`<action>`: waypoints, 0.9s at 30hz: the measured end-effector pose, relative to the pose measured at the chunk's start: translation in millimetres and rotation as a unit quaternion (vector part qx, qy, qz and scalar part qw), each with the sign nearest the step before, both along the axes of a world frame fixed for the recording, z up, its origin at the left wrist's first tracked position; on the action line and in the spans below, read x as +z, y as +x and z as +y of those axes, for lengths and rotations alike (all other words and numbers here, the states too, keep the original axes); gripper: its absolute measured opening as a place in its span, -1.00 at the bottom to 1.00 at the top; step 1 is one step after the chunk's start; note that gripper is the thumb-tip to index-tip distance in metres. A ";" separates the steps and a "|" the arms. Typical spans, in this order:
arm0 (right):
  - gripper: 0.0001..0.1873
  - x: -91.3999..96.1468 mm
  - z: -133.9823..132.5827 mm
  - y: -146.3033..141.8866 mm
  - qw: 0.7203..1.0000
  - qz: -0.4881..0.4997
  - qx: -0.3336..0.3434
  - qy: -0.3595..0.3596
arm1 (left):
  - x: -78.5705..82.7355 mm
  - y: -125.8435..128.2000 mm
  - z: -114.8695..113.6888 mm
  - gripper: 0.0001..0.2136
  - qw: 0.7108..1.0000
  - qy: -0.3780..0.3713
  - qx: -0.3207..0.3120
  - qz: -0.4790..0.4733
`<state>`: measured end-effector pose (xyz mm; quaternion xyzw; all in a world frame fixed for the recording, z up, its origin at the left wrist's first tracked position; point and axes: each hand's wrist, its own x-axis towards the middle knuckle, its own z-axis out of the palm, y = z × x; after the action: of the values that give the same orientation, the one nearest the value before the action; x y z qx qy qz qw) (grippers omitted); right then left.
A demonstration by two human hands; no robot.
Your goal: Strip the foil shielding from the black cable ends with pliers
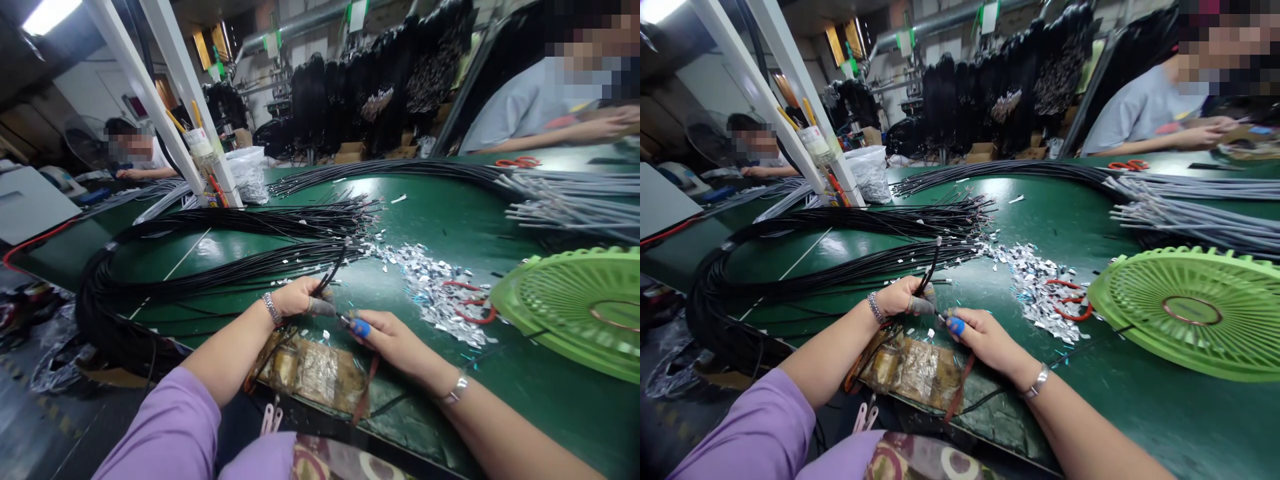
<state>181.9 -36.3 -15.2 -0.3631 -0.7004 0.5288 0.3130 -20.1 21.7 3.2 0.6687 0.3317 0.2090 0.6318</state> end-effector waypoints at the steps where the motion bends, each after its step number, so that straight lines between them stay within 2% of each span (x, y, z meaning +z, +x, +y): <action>1: -0.40 -0.5 0.8 -0.5 1.000 0.003 -0.017 -0.005 | -1.4 -0.1 1.0 -0.63 1.000 0.004 0.003 0.004; 5: -0.40 -1.9 6.0 5.7 0.997 0.029 -0.052 -0.039 | -3.3 -0.8 2.5 -0.64 1.000 -0.001 -0.010 0.015; 10: -0.46 0.9 5.7 17.5 0.995 0.013 0.041 -0.085 | 1.2 -1.0 0.2 -0.63 0.998 -0.030 -0.052 0.029; 13: -0.50 2.5 2.6 17.2 0.991 0.000 0.074 -0.114 | 2.9 -0.3 -0.7 -0.61 0.996 -0.045 -0.072 0.033; 17: -0.53 4.1 0.6 14.2 0.990 0.003 0.096 -0.107 | 3.0 0.6 -1.1 -0.60 0.994 -0.060 -0.086 0.041; 24: -0.50 2.7 0.5 16.6 0.989 0.002 0.087 -0.121 | 0.8 0.8 -0.2 -0.57 0.994 -0.065 -0.080 0.038; 27: -0.47 1.3 1.1 16.7 0.991 -0.014 0.091 -0.097 | 1.4 2.0 -1.2 -0.55 0.994 -0.070 -0.079 0.037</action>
<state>198.6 -35.3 -13.9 -0.3337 -0.6802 0.6157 0.2165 -18.1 20.5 4.6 0.6544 0.3144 0.1097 0.6789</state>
